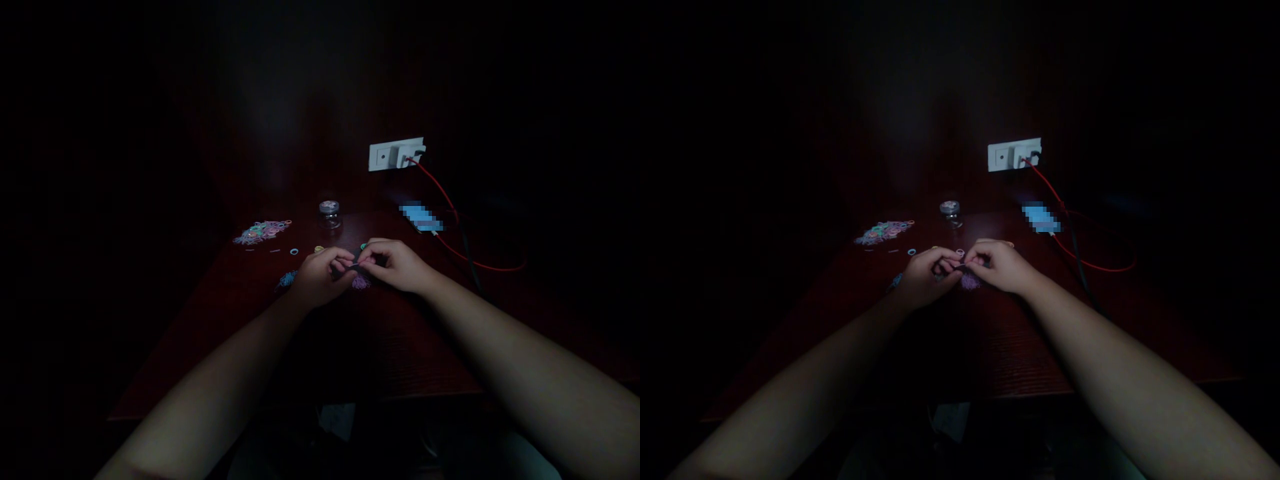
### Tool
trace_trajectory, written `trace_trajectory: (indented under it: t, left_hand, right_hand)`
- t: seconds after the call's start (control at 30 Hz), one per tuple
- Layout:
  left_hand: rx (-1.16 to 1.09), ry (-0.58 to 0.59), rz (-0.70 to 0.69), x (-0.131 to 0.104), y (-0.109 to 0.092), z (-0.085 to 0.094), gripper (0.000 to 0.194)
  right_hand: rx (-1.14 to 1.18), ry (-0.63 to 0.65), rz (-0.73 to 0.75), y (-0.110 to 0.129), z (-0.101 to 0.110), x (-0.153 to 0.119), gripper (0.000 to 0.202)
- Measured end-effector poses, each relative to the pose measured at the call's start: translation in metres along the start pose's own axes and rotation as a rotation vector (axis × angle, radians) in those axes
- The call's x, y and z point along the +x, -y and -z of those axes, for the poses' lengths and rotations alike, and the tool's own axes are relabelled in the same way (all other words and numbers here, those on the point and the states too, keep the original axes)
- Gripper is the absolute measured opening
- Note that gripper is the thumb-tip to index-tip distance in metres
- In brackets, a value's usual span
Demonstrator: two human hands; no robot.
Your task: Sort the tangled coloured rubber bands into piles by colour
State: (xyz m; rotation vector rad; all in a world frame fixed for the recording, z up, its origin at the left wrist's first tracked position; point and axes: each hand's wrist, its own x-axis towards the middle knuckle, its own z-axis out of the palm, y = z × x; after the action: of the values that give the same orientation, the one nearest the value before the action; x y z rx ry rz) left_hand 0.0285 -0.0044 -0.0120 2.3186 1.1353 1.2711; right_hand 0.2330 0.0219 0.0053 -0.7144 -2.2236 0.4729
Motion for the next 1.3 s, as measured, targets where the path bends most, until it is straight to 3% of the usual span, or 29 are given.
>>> trace_trajectory:
  t: [0.2,0.37,0.7,0.93,1.13,1.3]
  left_hand:
    - [0.044,-0.029,0.005,0.002,-0.001,0.001,0.006]
    - [0.052,-0.002,0.002,0.001,-0.001,0.002,0.009]
    - [0.206,0.096,-0.097,0.006,0.0,0.005,0.008]
    - [0.31,0.252,-0.117,0.011,0.01,0.003,0.011]
    - [0.302,0.345,-0.103,0.015,0.013,-0.002,0.014]
    - [0.262,0.319,-0.054,0.014,0.012,-0.001,0.015]
  right_hand:
    - [-0.005,0.012,-0.011,0.002,0.001,0.0,0.011]
    - [-0.037,0.012,-0.023,0.001,0.001,0.0,0.012]
    - [0.009,0.09,-0.062,0.001,-0.003,-0.001,0.009]
    - [0.002,0.17,-0.092,0.002,-0.003,0.0,0.015]
    - [-0.128,-0.049,-0.218,-0.006,0.003,0.003,0.02]
    - [-0.158,-0.109,-0.293,-0.013,0.004,0.005,0.021]
